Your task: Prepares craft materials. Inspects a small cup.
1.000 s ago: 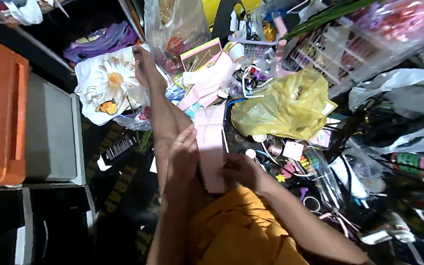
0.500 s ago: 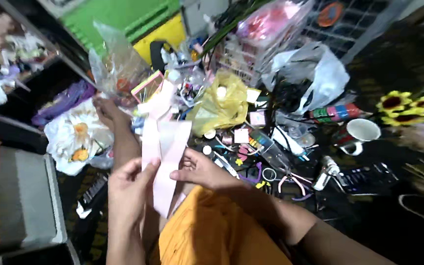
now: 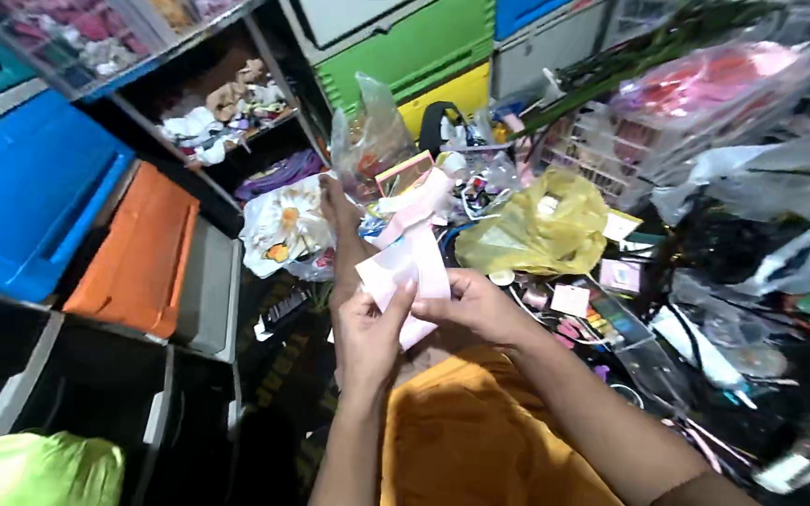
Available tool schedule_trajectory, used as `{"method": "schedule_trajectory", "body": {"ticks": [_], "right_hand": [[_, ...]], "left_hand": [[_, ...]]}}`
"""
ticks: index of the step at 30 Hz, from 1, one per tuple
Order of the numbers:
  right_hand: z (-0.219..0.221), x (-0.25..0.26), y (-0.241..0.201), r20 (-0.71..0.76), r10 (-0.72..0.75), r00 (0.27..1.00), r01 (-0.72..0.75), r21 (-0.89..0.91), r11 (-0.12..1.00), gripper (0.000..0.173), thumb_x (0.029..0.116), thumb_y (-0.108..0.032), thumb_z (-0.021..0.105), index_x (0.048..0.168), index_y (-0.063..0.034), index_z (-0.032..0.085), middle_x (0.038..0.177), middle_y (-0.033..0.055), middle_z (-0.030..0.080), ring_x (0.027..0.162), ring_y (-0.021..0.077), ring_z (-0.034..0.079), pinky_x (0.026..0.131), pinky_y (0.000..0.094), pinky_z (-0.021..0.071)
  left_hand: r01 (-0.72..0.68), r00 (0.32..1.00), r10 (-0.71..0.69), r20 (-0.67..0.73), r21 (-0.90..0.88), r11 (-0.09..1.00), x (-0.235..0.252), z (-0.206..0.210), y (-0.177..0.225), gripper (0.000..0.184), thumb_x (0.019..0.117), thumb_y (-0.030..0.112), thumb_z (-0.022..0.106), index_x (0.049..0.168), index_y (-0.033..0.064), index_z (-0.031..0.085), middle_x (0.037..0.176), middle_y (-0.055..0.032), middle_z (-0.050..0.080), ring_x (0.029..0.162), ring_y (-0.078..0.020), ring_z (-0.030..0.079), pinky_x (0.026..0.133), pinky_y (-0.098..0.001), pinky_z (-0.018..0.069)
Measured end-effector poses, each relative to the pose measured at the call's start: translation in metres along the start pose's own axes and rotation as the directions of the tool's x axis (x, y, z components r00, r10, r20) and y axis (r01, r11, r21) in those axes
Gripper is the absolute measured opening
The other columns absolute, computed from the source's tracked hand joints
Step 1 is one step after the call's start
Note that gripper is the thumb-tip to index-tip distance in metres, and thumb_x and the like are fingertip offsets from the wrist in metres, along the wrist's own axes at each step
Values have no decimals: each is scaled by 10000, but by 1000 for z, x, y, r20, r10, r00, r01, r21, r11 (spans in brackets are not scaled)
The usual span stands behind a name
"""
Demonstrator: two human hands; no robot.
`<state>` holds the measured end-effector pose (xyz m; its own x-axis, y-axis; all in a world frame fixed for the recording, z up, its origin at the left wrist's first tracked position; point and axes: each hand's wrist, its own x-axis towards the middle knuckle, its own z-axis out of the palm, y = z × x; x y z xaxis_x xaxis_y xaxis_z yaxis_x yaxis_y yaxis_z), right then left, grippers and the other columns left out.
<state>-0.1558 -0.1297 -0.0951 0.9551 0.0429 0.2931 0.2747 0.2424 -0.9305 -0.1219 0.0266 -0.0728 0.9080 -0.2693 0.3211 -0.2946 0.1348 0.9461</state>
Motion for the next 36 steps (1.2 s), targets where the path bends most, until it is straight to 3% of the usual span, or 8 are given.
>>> {"method": "schedule_trajectory", "body": {"ticks": [6, 8, 12, 15, 19, 26, 32, 36], "right_hand": [[24, -18, 29, -10, 145, 989, -145, 22, 989, 198, 998, -87, 633, 1153, 36, 650, 953, 25, 735, 842, 46, 702, 799, 250, 602], [24, -31, 37, 12, 123, 992, -123, -19, 992, 183, 1008, -95, 613, 1115, 51, 644, 914, 12, 714, 809, 1, 672, 767, 210, 579], [11, -42, 39, 65, 190, 980, -182, -103, 978, 169, 1009, -100, 609, 1074, 51, 649, 874, 12, 674, 766, -22, 622, 719, 179, 534], [5, -42, 39, 92, 217, 972, -207, -108, 972, 191, 1000, -96, 621, 1115, 54, 646, 920, 12, 706, 811, -27, 648, 762, 178, 552], [7, -32, 32, -66, 179, 982, -185, -109, 977, 204, 1029, -110, 581, 1159, 30, 651, 898, 15, 715, 796, 1, 664, 757, 203, 568], [4, -26, 31, -117, 177, 977, -197, -183, 963, 118, 1012, -113, 621, 948, -25, 667, 697, -46, 632, 623, -33, 561, 602, 151, 473], [5, -26, 29, -185, 204, 961, -226, -104, 969, 65, 976, -91, 679, 952, -31, 685, 734, -14, 695, 642, 5, 633, 621, 178, 536], [9, -27, 34, -249, 163, 955, -194, -104, 976, 71, 955, -89, 702, 916, -32, 683, 676, -33, 652, 591, -11, 577, 576, 164, 484]], "left_hand": [[5, 989, -28, -144, -157, 988, -2, 0, -8, 194, 1085, 138, 457, 1142, 82, 633, 919, 8, 743, 820, -95, 730, 748, -298, 636], [38, 989, -71, -129, -244, 969, -5, -1, -13, 222, 1099, 120, 390, 1199, 86, 585, 970, -5, 750, 886, -122, 741, 792, -316, 638], [128, 991, -137, 0, -366, 922, 0, -13, -20, 470, 1051, 27, 368, 1504, 147, 409, 1213, 5, 685, 1055, -106, 694, 909, -305, 600], [123, 990, -141, -22, -366, 923, 1, -15, -18, 372, 1040, 8, 423, 1379, 100, 544, 1112, 1, 729, 975, -100, 718, 851, -291, 616], [172, 982, -189, -15, -348, 922, 1, -4, -16, 417, 1028, -20, 423, 1428, 48, 518, 1171, -60, 706, 1000, -133, 710, 859, -319, 612], [195, 980, -200, 27, -378, 905, 11, -8, -3, 260, 1055, 46, 475, 1266, 47, 628, 1088, -65, 734, 951, -127, 726, 840, -303, 618], [85, 985, -109, -132, -172, 981, 15, -3, -10, 252, 1043, 55, 534, 1273, 50, 637, 1056, -27, 727, 906, -95, 718, 802, -268, 613], [107, 984, -140, -109, -262, 959, 14, -5, -17, 277, 1052, 94, 536, 1317, 49, 602, 1102, -52, 721, 956, -125, 721, 842, -302, 617]]}}
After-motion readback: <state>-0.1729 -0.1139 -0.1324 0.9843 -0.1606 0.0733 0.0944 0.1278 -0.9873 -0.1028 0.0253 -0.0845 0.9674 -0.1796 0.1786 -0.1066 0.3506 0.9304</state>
